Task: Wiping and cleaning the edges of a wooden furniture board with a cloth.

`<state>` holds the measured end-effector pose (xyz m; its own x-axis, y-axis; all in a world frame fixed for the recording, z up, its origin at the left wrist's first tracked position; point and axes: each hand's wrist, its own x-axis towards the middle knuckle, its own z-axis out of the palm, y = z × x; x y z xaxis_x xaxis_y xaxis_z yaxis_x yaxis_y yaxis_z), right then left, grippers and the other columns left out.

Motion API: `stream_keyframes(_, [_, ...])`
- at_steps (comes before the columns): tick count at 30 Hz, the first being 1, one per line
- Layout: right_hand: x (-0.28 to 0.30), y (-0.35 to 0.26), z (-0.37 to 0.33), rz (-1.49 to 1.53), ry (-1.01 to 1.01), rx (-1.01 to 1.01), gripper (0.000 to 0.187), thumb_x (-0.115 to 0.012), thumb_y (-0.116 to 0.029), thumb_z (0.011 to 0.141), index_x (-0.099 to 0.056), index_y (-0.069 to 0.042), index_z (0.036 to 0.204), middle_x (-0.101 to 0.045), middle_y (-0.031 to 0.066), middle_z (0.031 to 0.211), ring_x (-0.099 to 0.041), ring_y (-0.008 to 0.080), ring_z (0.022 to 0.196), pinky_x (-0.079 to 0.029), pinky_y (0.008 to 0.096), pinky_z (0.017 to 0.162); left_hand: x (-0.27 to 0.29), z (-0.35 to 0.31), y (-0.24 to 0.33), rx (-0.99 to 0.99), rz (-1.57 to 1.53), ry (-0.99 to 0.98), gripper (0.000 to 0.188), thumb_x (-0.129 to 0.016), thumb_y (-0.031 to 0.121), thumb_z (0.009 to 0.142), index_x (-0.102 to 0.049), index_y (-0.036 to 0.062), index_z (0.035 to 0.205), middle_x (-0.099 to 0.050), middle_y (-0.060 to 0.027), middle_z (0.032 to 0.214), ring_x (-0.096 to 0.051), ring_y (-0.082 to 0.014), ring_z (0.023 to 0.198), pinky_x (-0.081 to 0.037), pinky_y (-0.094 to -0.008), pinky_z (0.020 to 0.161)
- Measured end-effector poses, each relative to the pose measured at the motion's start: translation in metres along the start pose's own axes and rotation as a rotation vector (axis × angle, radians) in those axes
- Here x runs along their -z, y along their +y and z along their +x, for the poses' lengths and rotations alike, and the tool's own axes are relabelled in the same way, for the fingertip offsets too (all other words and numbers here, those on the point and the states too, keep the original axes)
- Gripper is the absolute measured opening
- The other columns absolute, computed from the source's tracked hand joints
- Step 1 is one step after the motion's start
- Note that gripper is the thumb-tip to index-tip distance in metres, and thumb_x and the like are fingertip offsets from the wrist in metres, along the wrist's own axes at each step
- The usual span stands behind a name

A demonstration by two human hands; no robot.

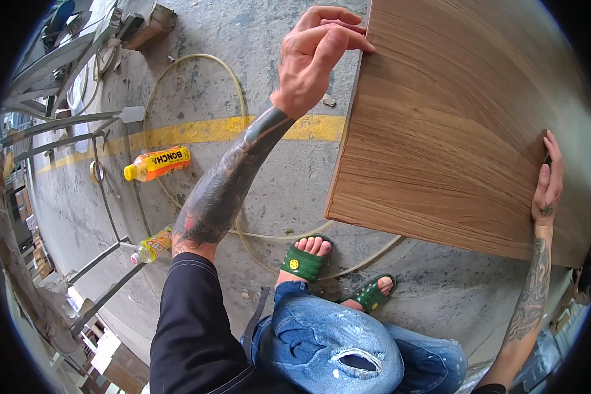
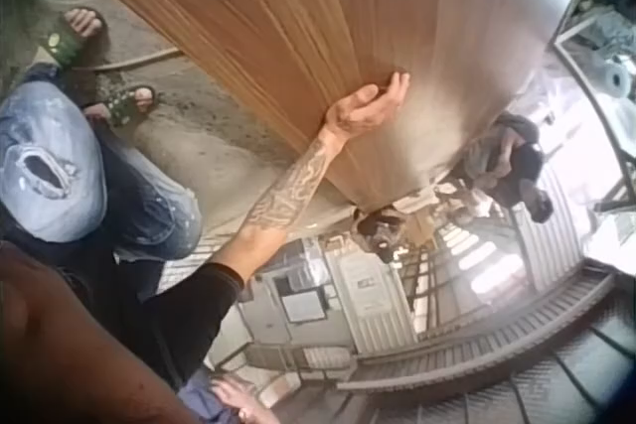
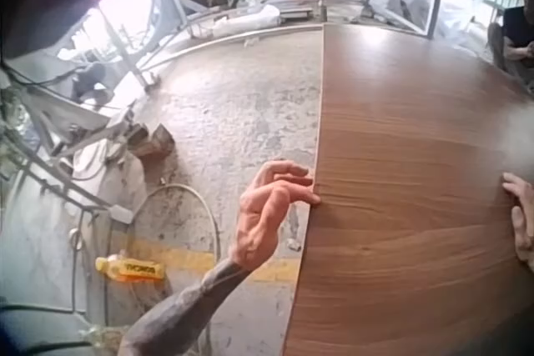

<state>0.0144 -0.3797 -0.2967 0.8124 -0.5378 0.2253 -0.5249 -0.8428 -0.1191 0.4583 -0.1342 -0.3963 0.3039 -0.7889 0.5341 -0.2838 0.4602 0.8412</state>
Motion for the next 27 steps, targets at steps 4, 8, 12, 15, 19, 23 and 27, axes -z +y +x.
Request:
stream_keyframes(4, [-0.001, -0.001, 0.0, 0.011, 0.001, 0.004, 0.045, -0.037, -0.026, 0.106, -0.053, -0.003, 0.142, -0.051, 0.014, 0.151, -0.044, 0.0318, 0.142, -0.032, 0.0419, 0.119, -0.002, -0.003, 0.004, 0.029, -0.025, 0.018, 0.062, -0.037, 0.045, 0.11, -0.074, -0.0044, 0.104, -0.053, -0.0167, 0.132, -0.061, -0.03, 0.122, -0.053, -0.043, 0.103])
stream_keyframes(8, [-0.002, -0.001, 0.0, 0.018, -0.001, 0.008, 0.046, -0.036, -0.027, 0.106, -0.053, -0.003, 0.142, -0.051, 0.0139, 0.151, -0.044, 0.0315, 0.142, -0.032, 0.0419, 0.119, -0.001, -0.006, 0.008, -0.002, -0.024, -0.013, 0.064, -0.036, 0.047, 0.11, -0.073, -0.0053, 0.102, -0.051, -0.0168, 0.134, -0.059, -0.0315, 0.125, -0.053, -0.0445, 0.103])
stream_keyframes(12, [0.0, -0.001, 0.0, 0.027, 0.003, -0.001, 0.046, -0.036, -0.027, 0.106, -0.053, -0.003, 0.143, -0.051, 0.0137, 0.151, -0.044, 0.0315, 0.142, -0.032, 0.0418, 0.119, 0.001, -0.009, 0.017, -0.007, 0.128, -0.064, 0.067, -0.034, 0.048, 0.109, -0.072, -0.0065, 0.101, -0.047, -0.0175, 0.136, -0.057, -0.0331, 0.128, -0.052, -0.0468, 0.105])
stream_keyframes(15, [-0.002, -0.001, 0.0, 0.03, 0.002, -0.002, 0.046, -0.036, -0.027, 0.106, -0.052, -0.003, 0.143, -0.051, 0.0136, 0.151, -0.044, 0.0315, 0.142, -0.032, 0.0418, 0.119, -0.009, -0.013, 0.013, -0.035, 0.043, 0.103, 0.051, -0.05, 0.045, 0.103, -0.08, 0.0043, 0.092, -0.061, -0.0142, 0.122, -0.06, -0.0245, 0.117, -0.058, -0.0418, 0.094])
stream_keyframes(19, [-0.001, -0.001, 0.0, 0.036, -0.001, -0.006, 0.046, -0.036, -0.026, 0.106, -0.052, -0.003, 0.143, -0.051, 0.0134, 0.152, -0.044, 0.0315, 0.143, -0.032, 0.0418, 0.119, -0.014, -0.017, 0.014, -0.053, -0.058, 0.127, 0.051, -0.051, 0.044, 0.104, -0.079, 0.0037, 0.093, -0.059, -0.0171, 0.124, -0.061, -0.0268, 0.117, -0.057, -0.042, 0.096])
stream_keyframes(23, [-0.001, 0.0, 0.0, 0.031, -0.002, -0.003, 0.046, -0.036, -0.024, 0.106, -0.052, -0.003, 0.143, -0.05, 0.0132, 0.152, -0.044, 0.0316, 0.143, -0.032, 0.0417, 0.119, -0.017, -0.023, 0.019, -0.042, -0.1, 0.126, 0.052, -0.05, 0.045, 0.104, -0.079, 0.0031, 0.093, -0.055, -0.0182, 0.126, -0.06, -0.0308, 0.12, -0.056, -0.0446, 0.099])
stream_keyframes(27, [0.0, 0.003, -0.001, 0.046, -0.013, 0.008, 0.046, -0.036, -0.022, 0.106, -0.051, -0.002, 0.144, -0.049, 0.0149, 0.153, -0.042, 0.032, 0.144, -0.03, 0.0427, 0.121, -0.02, -0.03, 0.024, -0.022, -0.154, 0.124, 0.053, -0.05, 0.045, 0.104, -0.078, 0.0018, 0.093, -0.051, -0.0178, 0.127, -0.058, -0.0334, 0.124, -0.055, -0.0473, 0.102])
